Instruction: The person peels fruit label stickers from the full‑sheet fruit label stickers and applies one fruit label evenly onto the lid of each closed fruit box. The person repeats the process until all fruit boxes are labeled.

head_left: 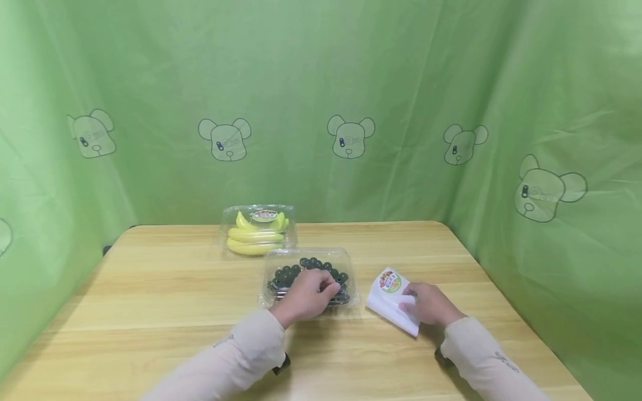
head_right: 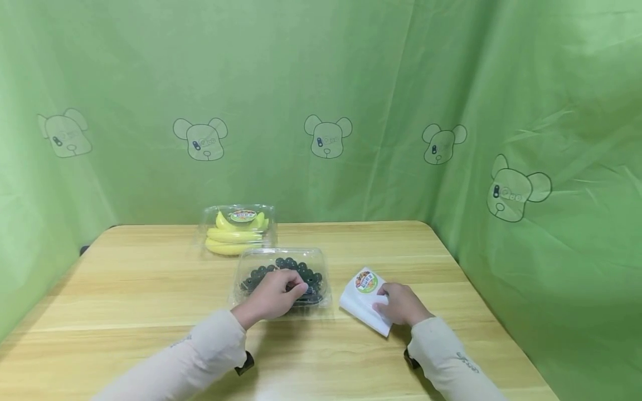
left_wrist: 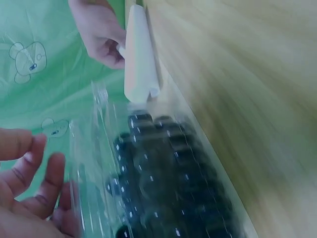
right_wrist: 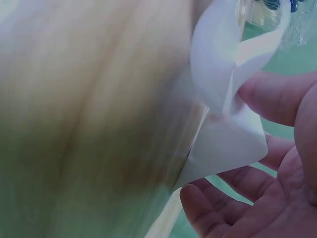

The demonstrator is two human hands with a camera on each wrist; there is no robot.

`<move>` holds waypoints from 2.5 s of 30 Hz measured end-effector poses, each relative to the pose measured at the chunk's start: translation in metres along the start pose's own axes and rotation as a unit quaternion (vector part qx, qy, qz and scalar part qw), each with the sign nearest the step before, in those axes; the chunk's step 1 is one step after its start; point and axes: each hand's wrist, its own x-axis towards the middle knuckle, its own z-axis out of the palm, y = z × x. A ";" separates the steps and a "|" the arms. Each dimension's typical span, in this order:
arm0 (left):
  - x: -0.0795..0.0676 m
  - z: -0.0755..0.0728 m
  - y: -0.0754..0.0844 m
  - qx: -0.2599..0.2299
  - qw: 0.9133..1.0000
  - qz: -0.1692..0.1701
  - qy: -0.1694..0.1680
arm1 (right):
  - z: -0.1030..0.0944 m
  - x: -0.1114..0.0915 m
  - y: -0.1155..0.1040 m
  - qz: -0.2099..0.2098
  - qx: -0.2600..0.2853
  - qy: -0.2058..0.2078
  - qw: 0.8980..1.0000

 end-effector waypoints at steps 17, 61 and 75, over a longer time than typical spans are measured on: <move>0.007 0.034 0.030 -0.149 0.989 0.010 0.008 | 0.000 -0.003 0.002 0.000 0.014 0.012 1.000; 0.028 0.151 0.048 -0.474 0.825 -0.281 0.120 | 0.000 -0.021 -0.016 -0.003 0.051 0.012 0.999; 0.033 0.158 0.043 -0.450 0.831 -0.292 0.150 | -0.001 -0.025 -0.013 -0.007 0.033 -0.012 0.999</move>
